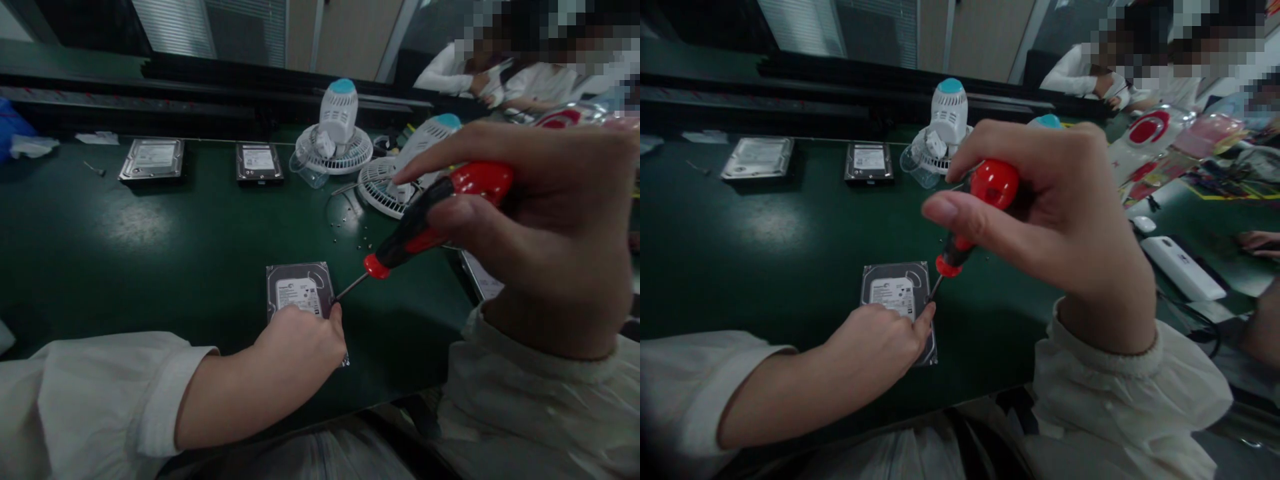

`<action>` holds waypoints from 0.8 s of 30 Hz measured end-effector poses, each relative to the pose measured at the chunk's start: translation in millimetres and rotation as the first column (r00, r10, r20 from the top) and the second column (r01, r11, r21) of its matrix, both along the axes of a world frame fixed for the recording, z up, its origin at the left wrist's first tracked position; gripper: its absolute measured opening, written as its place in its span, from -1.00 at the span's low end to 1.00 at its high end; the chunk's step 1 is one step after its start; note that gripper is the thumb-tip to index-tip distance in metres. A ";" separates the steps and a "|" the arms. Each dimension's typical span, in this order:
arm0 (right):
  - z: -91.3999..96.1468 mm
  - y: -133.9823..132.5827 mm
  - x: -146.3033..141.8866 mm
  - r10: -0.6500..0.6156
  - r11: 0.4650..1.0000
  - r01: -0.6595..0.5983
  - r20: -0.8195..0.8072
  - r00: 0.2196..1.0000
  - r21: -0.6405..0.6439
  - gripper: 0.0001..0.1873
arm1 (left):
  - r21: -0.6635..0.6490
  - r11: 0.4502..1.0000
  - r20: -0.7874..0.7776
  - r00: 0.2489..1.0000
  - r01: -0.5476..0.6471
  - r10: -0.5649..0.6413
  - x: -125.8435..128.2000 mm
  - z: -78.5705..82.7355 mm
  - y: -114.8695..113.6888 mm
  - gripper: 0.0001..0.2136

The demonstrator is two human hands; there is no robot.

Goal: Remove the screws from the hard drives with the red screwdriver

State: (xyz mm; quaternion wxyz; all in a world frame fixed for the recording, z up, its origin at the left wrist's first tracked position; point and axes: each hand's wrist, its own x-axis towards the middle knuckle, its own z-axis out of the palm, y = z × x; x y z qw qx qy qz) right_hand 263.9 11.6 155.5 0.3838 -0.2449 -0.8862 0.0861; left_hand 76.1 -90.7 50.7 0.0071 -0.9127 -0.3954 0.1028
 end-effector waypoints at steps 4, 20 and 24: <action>-0.3 3.3 0.9 0.107 0.992 -0.112 0.098 0.989 0.052 -0.67 | -0.005 1.000 -0.019 1.000 0.004 -0.004 0.0 -0.3 -0.4 -0.53; -3.0 2.4 -1.1 -0.021 0.996 0.015 0.073 0.997 0.090 -0.65 | 0.031 1.000 0.011 1.000 -0.003 0.002 -0.5 -1.9 -1.3 -0.52; -3.6 3.3 2.0 0.067 0.991 -0.079 0.113 0.991 0.108 -0.59 | 0.040 0.999 0.010 1.000 0.007 -0.007 -0.9 -4.3 -1.9 -0.54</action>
